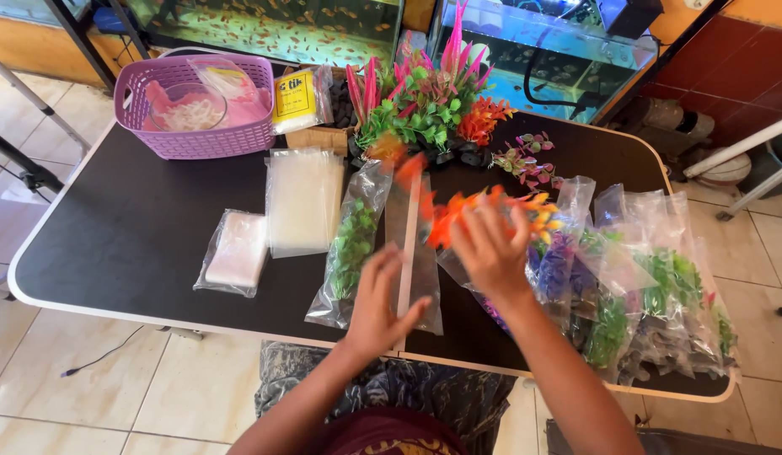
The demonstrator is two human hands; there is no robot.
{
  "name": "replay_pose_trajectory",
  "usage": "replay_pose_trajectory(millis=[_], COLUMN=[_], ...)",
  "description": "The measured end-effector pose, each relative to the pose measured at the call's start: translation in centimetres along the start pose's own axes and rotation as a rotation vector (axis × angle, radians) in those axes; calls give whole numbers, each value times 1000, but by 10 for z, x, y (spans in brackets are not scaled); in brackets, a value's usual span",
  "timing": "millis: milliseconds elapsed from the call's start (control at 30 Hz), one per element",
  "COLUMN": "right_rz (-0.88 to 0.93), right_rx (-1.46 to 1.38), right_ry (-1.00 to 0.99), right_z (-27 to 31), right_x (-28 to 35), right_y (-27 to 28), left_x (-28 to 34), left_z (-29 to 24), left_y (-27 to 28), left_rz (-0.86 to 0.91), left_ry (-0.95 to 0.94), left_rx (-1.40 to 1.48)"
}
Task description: Packing artificial aquarium plants into clear plastic bags at a work table
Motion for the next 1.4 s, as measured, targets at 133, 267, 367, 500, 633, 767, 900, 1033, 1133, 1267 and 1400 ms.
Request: replay_pose_trajectory(millis=[133,267,367,500,633,767,900,1033,1133,1267,1400], right_rz=[-76,-183,-291,-486,-594,-522,-451,-375,-400,-381,-559], right_rx=[-51,-25,-36,-25,-77,-175,-347,-496,-616,-777,-826], right_ry=[17,-85,-203,-330,-613,-769,-763,-796,-807,-750,-622], right_z=[31,37,37,22,15,3,1,4,-1,0,17], right_x=[51,78,81,131,108,106,113,132,147,160,167], right_y=[-5,-1,8,-2,14,18,1,-21,-37,-55,-67], left_x=[-11,6,22,25,27,35,50,39,39,40,30], left_z=[30,66,79,81,85,94,117,101,102,97,80], left_y=[-13,-43,-56,-59,-53,-51,-53,-47,-48,-48,-46], left_rz=[-20,20,58,61,30,-96,-200,-218,-208,-154,-99], left_ry=[180,380,437,460,499,524,492,493,507,477,441], left_rx=[42,406,436,394,355,423,511,507,504,456,554])
Point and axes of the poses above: each hand's wrist, its own x-axis away from the middle knuckle, its own y-axis out of the back of the hand, z = x × y, the point moved 8 cm from there along -x, towards the middle knuckle, and after that the axes turned 1 degree about -x, right-handed, at the moved point
